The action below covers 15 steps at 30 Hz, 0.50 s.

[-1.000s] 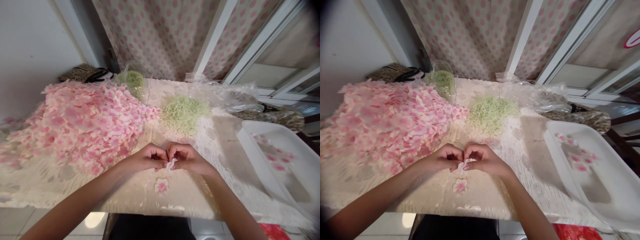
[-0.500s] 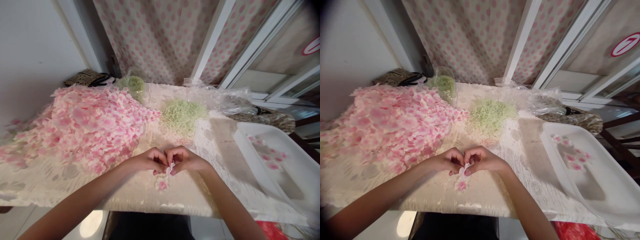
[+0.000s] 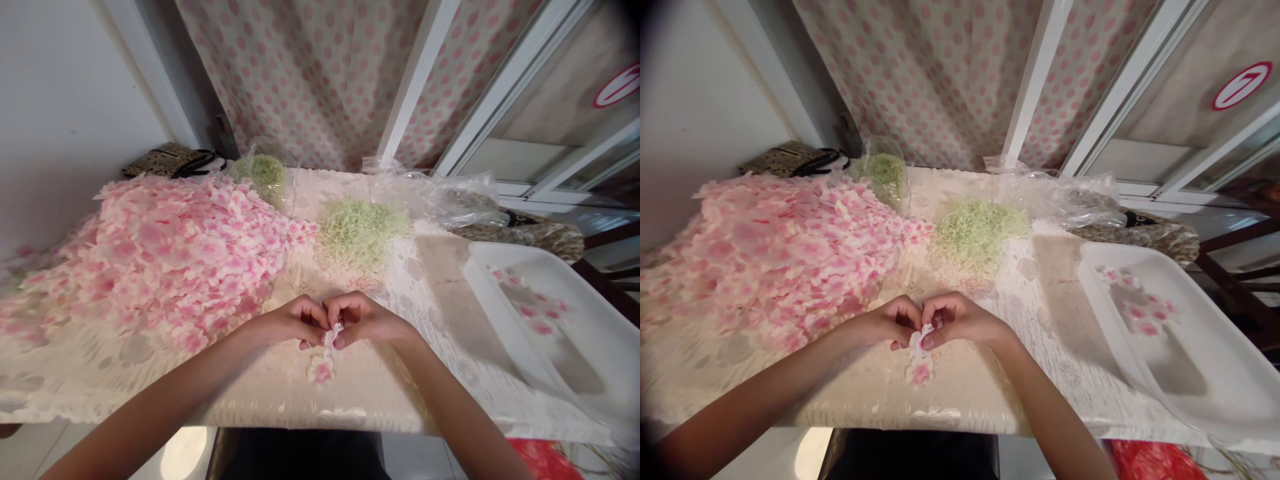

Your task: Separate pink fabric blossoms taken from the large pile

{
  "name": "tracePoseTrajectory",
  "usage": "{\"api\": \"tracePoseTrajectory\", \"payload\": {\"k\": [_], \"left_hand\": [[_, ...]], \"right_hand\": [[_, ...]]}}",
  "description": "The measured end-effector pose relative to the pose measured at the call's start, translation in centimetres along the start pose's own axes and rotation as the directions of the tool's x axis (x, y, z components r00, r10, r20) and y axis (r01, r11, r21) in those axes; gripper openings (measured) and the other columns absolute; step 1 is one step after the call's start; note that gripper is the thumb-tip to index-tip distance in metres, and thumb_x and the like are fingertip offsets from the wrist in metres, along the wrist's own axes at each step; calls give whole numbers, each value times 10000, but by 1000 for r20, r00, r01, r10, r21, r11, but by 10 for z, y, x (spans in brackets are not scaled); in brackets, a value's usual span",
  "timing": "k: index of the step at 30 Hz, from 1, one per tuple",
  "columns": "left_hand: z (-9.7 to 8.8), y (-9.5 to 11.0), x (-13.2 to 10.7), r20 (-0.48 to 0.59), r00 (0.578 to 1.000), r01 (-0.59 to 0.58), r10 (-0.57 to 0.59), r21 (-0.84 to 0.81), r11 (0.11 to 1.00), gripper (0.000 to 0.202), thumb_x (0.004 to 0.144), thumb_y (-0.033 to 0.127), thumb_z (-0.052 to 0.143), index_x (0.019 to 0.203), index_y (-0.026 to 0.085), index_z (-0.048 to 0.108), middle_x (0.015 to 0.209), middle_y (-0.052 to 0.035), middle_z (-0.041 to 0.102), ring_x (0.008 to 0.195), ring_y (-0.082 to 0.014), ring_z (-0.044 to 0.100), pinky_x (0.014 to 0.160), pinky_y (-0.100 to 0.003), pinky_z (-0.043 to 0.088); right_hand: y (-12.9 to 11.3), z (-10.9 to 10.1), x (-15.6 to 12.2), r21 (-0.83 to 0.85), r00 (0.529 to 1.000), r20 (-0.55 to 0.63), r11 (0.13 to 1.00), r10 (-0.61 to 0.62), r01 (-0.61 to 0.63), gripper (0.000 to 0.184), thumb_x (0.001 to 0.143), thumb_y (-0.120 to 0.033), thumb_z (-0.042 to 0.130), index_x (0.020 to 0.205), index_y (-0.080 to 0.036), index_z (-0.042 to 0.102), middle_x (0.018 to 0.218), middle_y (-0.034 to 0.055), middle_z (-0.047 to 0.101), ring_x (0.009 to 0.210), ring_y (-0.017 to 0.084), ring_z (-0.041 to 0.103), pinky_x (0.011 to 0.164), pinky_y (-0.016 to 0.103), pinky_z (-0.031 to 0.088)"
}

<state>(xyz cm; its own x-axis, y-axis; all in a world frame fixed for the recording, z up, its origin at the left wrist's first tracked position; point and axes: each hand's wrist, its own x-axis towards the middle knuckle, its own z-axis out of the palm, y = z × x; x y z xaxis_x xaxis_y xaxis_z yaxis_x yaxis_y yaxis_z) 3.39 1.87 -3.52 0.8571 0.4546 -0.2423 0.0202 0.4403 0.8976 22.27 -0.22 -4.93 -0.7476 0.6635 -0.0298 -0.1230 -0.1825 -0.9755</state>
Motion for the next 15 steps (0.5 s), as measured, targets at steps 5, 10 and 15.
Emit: {"api": "tracePoseTrajectory", "payload": {"k": [5, 10, 15], "left_hand": [[-2, -2, 1, -40, 999, -19, 17, -47, 999, 91, 555, 161, 763, 629, 132, 717, 456, 29, 561, 362, -31, 397, 355, -154, 272], [-6, -6, 2, -80, 997, -13, 7, -76, 997, 86, 542, 160, 758, 611, 137, 712, 417, 34, 536, 336, -26, 369, 344, -153, 245], [-7, -5, 2, -93, 995, 13, -21, -84, 996, 89, 539, 169, 764, 588, 132, 701, 392, 36, 509, 316, -18, 335, 333, -151, 209]], "right_hand": [[-1, 2, 1, 81, 996, -83, 996, 27, -21, 273, 620, -278, 798, 718, -168, 568, 742, -31, 564, 667, 101, 568, 623, 240, 418], [-6, 4, 4, 111, 991, -125, 994, 37, -23, 240, 597, -219, 806, 695, -163, 594, 681, -53, 549, 611, 76, 503, 579, 214, 367], [-10, 6, 6, 114, 989, -143, 993, 28, -12, 239, 576, -197, 807, 683, -155, 598, 656, -54, 562, 570, 63, 458, 546, 205, 328]]}}
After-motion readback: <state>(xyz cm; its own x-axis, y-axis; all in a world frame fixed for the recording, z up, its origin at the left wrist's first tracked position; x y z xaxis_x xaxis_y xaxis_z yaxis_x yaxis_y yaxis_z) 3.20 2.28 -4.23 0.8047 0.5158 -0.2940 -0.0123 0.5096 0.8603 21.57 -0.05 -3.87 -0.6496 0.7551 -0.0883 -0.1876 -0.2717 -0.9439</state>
